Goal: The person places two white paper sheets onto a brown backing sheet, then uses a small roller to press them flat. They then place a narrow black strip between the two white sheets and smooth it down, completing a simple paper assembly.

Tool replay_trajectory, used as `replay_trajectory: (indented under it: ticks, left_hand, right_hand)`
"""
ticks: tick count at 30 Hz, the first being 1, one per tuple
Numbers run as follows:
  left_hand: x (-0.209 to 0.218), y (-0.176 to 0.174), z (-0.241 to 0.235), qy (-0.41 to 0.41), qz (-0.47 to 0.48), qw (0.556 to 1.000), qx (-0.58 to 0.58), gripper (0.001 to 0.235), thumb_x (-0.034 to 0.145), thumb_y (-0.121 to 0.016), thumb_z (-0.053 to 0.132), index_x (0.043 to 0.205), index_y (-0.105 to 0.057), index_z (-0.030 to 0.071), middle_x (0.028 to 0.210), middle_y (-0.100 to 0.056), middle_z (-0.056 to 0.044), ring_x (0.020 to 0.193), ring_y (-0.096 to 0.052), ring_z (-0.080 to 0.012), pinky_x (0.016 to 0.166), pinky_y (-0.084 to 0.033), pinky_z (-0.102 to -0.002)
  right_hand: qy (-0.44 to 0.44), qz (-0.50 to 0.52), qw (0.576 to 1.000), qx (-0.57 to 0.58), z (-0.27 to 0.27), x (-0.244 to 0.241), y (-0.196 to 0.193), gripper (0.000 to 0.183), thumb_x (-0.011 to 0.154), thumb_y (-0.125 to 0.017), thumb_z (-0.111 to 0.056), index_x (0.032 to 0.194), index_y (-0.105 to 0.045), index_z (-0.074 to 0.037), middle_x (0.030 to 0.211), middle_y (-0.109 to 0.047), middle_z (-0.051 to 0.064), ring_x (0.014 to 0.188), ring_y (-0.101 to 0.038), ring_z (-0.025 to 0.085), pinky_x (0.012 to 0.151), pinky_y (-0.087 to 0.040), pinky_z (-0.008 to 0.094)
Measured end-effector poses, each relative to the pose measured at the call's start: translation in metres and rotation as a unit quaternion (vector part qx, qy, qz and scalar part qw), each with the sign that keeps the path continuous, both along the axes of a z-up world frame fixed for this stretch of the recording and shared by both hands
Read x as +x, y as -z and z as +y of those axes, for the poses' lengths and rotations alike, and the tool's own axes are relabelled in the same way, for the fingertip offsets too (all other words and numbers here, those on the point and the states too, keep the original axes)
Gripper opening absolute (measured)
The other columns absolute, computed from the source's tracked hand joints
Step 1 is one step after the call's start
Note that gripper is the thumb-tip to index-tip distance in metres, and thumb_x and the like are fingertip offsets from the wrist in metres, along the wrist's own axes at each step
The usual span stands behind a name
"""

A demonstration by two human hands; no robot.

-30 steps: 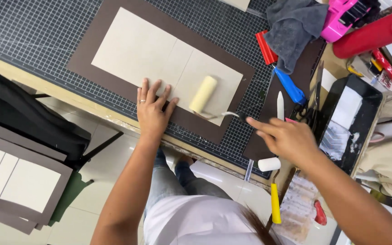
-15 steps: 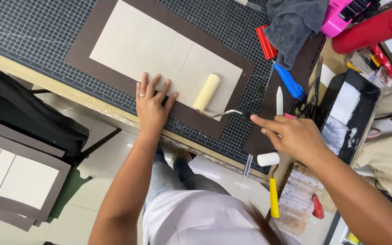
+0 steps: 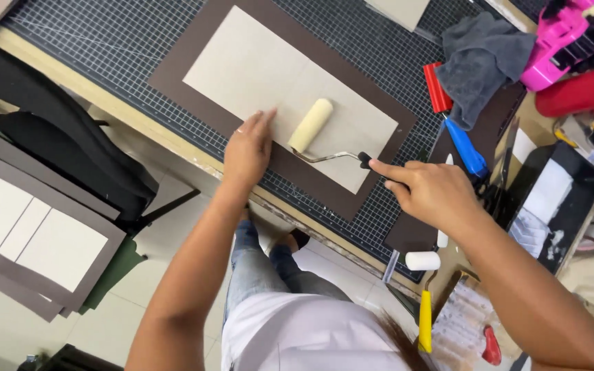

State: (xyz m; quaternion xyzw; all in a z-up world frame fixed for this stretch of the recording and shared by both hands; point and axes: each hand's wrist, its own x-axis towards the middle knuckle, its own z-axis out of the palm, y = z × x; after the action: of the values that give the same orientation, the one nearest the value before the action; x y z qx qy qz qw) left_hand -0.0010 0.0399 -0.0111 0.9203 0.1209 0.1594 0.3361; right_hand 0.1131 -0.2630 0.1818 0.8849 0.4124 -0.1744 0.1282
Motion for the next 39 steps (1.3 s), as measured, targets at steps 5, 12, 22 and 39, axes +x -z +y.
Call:
replay_trajectory:
  ticks: [5, 12, 22, 39]
  left_hand:
    - [0.026, 0.023, 0.099, -0.151, -0.027, 0.98, 0.124, 0.047, 0.095, -0.071, 0.008, 0.141, -0.059, 0.006, 0.136, -0.056, -0.021, 0.116, -0.05, -0.0442, 0.088, -0.054, -0.054]
    - [0.058, 0.031, 0.131, -0.202, 0.114, 0.969, 0.079, 0.044, 0.086, -0.065, 0.005, 0.129, -0.065, -0.002, 0.117, -0.05, -0.016, 0.112, -0.044, -0.0417, 0.088, -0.051, -0.053]
    - [0.043, 0.009, 0.156, -0.122, 0.058, 0.991, -0.02, 0.043, 0.099, -0.043, -0.008, 0.136, -0.065, -0.006, 0.107, -0.058, -0.018, 0.105, -0.052, -0.0453, 0.083, -0.049, -0.054]
    - [0.001, 0.005, 0.176, -0.036, -0.056, 0.965, -0.254, 0.079, 0.103, -0.04, -0.011, 0.166, -0.004, 0.021, 0.13, -0.052, -0.018, 0.113, -0.071, -0.0261, 0.101, -0.053, -0.039]
  right_hand:
    - [-0.011, -0.02, 1.0, -0.016, 0.002, 0.004, 0.001, 0.052, 0.097, -0.057, -0.042, 0.146, -0.052, -0.057, 0.076, -0.064, -0.006, 0.063, -0.067, 0.026, 0.047, -0.048, 0.043]
    - [-0.019, -0.028, 0.999, 0.0, 0.017, 0.007, -0.001, 0.053, 0.096, -0.058, -0.039, 0.146, -0.053, -0.055, 0.072, -0.06, -0.006, 0.054, -0.06, 0.026, 0.043, -0.045, 0.042]
    - [0.035, 0.031, 0.998, 0.036, 0.134, 0.012, 0.018, 0.054, 0.095, -0.058, -0.032, 0.146, -0.056, -0.051, 0.098, -0.074, -0.005, 0.081, -0.07, 0.03, 0.061, -0.054, 0.048]
    - [0.041, 0.059, 0.996, 0.046, 0.214, 0.018, 0.022, 0.052, 0.1, -0.054, -0.032, 0.15, -0.053, -0.046, 0.112, -0.075, -0.004, 0.098, -0.068, 0.029, 0.074, -0.053, 0.048]
